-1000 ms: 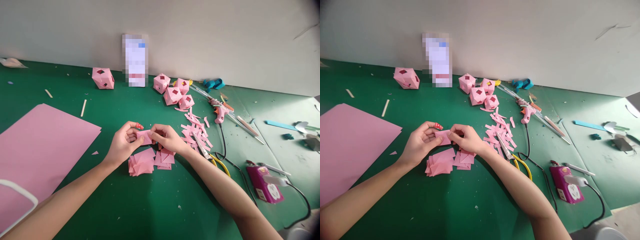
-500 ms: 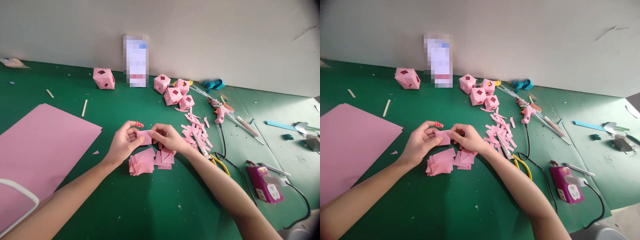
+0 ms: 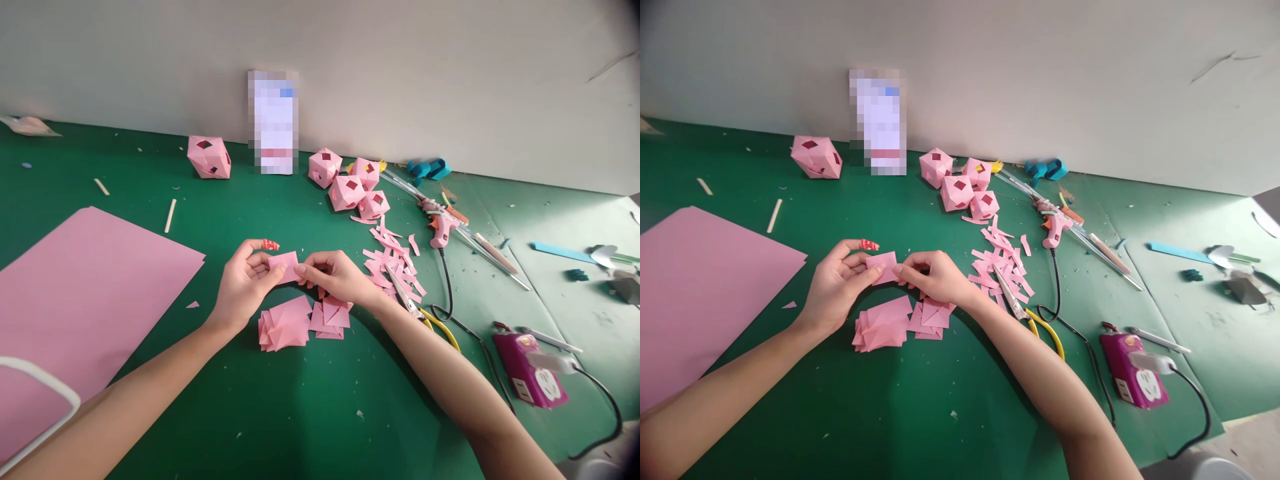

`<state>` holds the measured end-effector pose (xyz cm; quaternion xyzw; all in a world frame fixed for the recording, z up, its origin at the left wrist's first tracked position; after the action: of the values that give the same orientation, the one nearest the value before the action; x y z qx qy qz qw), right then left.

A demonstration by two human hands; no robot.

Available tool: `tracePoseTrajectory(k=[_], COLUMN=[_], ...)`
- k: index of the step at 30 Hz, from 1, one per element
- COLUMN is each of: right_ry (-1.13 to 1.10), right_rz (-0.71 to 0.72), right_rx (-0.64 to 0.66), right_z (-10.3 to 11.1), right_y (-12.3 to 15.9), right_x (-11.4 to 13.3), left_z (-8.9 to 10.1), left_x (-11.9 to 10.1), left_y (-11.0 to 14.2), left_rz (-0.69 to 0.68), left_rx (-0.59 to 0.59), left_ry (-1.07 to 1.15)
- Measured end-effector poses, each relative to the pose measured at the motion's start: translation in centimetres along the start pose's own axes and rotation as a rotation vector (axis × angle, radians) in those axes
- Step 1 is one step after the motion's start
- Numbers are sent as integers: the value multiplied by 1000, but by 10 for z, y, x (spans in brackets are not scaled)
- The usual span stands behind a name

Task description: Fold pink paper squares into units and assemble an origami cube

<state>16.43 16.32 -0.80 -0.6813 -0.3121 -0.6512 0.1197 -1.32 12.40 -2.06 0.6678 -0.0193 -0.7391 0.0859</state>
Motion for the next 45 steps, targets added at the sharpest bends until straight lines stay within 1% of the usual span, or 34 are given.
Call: tracePoseTrajectory(k=[8, 15, 20, 34, 41, 43, 45], right_ry=[50, 172, 118, 135, -16, -1, 61], right_rz=[31, 96, 114, 110, 52, 48, 75], right_rx=[12, -37, -28, -37, -14, -19, -18], right_z=[1, 0, -1, -2, -1, -1, -1], right_y=[0, 0, 0, 0, 0, 0, 0], right_x=[2, 0, 1, 2, -3, -2, -1], left_z=[0, -2, -1, -2, -1, -1, -1], left_x=[-1, -6, -5, -5, -5, -5, -5], left_y=[1, 1, 0, 1, -1, -1, -1], left_rz=[3, 23, 33, 29, 25, 19, 18], left_rx=[-7, -50, -58, -67, -77, -73, -70], left_ry=[-9, -1, 4, 6, 46, 43, 43])
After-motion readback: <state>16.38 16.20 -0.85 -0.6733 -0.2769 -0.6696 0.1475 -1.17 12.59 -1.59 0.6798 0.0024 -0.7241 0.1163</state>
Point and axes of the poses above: each hand's wrist, its own y-axis away from the middle knuckle, its own z-axis out of the back of the hand, x = y × z, the point moved 3 cm from there along -y, towards the middle knuckle, and after that the axes turned 15 degrees about -y, right-handed, at the moved point
